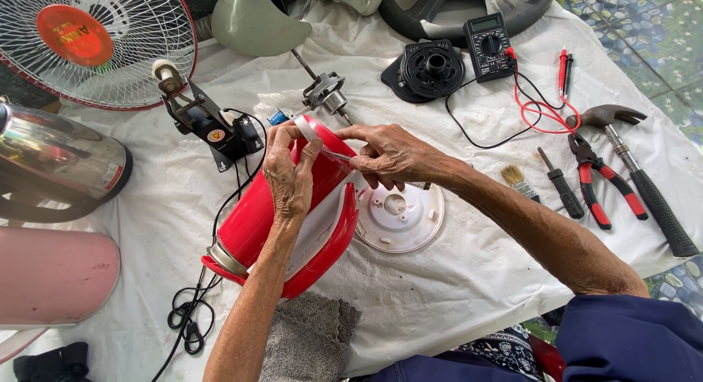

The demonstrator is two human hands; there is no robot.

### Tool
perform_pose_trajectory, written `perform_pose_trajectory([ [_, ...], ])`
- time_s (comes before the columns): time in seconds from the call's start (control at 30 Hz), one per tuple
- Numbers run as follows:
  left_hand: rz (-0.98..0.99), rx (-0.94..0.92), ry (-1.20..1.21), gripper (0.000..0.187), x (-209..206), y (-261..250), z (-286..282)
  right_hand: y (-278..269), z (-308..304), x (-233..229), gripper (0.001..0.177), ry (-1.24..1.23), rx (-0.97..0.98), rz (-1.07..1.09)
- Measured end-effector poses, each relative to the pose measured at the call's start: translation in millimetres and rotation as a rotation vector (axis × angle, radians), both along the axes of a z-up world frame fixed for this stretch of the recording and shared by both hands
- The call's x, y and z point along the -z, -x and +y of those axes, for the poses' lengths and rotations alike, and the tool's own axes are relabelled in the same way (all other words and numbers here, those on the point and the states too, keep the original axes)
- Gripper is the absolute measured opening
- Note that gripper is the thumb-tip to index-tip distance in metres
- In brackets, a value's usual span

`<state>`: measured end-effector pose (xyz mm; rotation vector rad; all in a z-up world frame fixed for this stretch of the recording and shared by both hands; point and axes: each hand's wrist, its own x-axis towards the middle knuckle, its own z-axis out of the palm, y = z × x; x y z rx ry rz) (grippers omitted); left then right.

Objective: The person wraps white tape around the heating element housing of a red electric kettle by hand and using a screwdriver.

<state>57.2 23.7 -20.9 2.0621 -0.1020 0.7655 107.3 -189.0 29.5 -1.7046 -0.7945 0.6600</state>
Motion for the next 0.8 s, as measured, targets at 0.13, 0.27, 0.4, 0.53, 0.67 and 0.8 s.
perform_pose_trajectory([
  [0.13, -0.007, 0.002, 0.018, 0.021, -1, 0, 0, 0, 1, -4, 0.048, 0.033, 0.013, -0.018],
  [0.27, -0.015, -0.002, 0.001, 0.021, -1, 0, -1, 1, 2, -8, 0.046, 0.046, 0.034, -0.029],
  [0.4, -0.013, -0.006, -0.006, 0.020, -3, 0, -4, 7, 7, -9, 0.042, 0.075, 0.074, -0.045],
  [0.53, -0.033, -0.011, -0.007, 0.019, 2, 0, -3, 9, 11, 0, 0.038, 0.077, 0.101, -0.058],
  [0.67, -0.026, -0.025, -0.038, 0.020, 10, -4, 1, 14, 15, 9, 0.035, 0.041, 0.170, -0.113],
  [0.8, -0.051, 0.017, -0.041, 0.020, 3, 7, -8, -26, 28, 77, 0.016, -0.015, 0.305, -0.396],
])
